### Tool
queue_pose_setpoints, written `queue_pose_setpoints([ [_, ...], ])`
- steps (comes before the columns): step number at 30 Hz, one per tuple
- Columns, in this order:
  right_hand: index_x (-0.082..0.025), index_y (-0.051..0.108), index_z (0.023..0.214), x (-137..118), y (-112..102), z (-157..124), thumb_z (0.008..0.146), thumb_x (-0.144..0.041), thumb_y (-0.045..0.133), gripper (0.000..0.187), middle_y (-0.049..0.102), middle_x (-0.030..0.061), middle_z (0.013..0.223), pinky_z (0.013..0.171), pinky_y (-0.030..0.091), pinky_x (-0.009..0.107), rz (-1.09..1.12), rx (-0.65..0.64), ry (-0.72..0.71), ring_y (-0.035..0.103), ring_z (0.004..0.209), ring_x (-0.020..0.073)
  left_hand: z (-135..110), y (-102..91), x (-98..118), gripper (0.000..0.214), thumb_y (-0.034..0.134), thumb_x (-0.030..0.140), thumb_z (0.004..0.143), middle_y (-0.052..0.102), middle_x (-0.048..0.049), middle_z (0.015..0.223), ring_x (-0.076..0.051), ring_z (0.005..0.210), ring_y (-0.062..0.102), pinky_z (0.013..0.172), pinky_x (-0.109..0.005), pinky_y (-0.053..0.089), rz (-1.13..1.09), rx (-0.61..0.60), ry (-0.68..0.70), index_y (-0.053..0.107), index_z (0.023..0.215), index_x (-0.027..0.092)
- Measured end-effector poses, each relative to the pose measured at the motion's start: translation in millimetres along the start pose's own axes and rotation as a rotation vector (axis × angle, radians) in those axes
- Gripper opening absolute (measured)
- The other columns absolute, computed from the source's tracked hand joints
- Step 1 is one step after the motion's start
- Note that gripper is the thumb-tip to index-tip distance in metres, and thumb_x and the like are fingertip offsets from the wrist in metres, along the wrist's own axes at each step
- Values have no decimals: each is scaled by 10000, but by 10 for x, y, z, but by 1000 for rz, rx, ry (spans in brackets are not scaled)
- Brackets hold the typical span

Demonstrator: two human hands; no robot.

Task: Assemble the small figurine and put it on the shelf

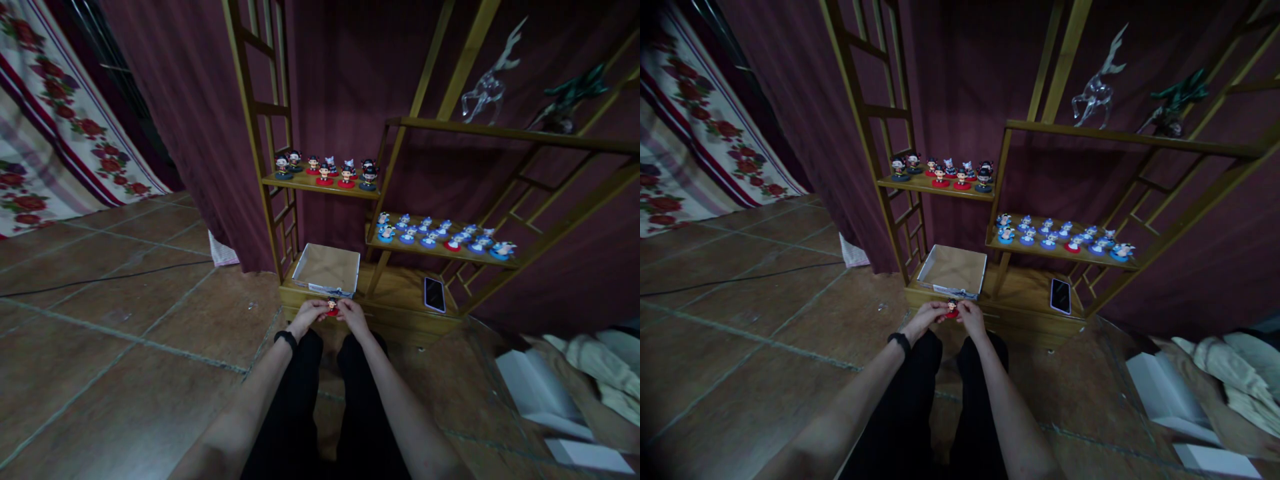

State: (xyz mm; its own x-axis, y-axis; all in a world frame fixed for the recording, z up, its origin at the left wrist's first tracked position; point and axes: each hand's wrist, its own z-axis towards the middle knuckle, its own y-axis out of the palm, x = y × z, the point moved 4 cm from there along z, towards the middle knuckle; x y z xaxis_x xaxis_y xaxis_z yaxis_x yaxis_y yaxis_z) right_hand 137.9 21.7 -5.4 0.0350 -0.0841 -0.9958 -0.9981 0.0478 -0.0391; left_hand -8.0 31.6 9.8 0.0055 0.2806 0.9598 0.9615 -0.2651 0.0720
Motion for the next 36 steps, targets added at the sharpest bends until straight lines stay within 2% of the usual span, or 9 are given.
queue_pose_setpoints([
  [8, -211, 618, 854, 21, 5, 19, 698, -533, 512, 373, 653, 15, 756, 513, 516, 278, 13, 19, 5, 616, 603, 153, -3, 20, 19, 351, 716, 326, 556, 638, -38, 665, -54, 469, 472, 467, -179, 328, 1, 16, 42, 644, 817, 102],
  [14, -222, 607, 905, 17, 9, 17, 687, -543, 531, 395, 663, 17, 788, 511, 523, 280, 58, 17, 28, 635, 631, 166, 12, 52, 51, 330, 732, 331, 516, 595, -3, 566, -64, 463, 462, 472, -185, 326, -4, 41, 95, 623, 741, 115],
  [24, -196, 593, 918, -56, -1, -41, 695, -538, 542, 412, 655, 40, 768, 510, 529, 278, 135, -13, 63, 631, 603, 161, -71, 59, 134, 465, 705, 371, 578, 664, -58, 803, -65, 510, 503, 494, -191, 359, -69, -11, 115, 641, 975, 137],
  [36, -184, 587, 850, -16, 7, -27, 698, -547, 531, 398, 630, 25, 707, 501, 520, 259, 155, 11, 83, 615, 553, 139, -30, 70, 102, 361, 648, 323, 655, 681, -57, 793, -95, 547, 545, 524, -205, 418, 13, 71, 214, 665, 967, 142],
])
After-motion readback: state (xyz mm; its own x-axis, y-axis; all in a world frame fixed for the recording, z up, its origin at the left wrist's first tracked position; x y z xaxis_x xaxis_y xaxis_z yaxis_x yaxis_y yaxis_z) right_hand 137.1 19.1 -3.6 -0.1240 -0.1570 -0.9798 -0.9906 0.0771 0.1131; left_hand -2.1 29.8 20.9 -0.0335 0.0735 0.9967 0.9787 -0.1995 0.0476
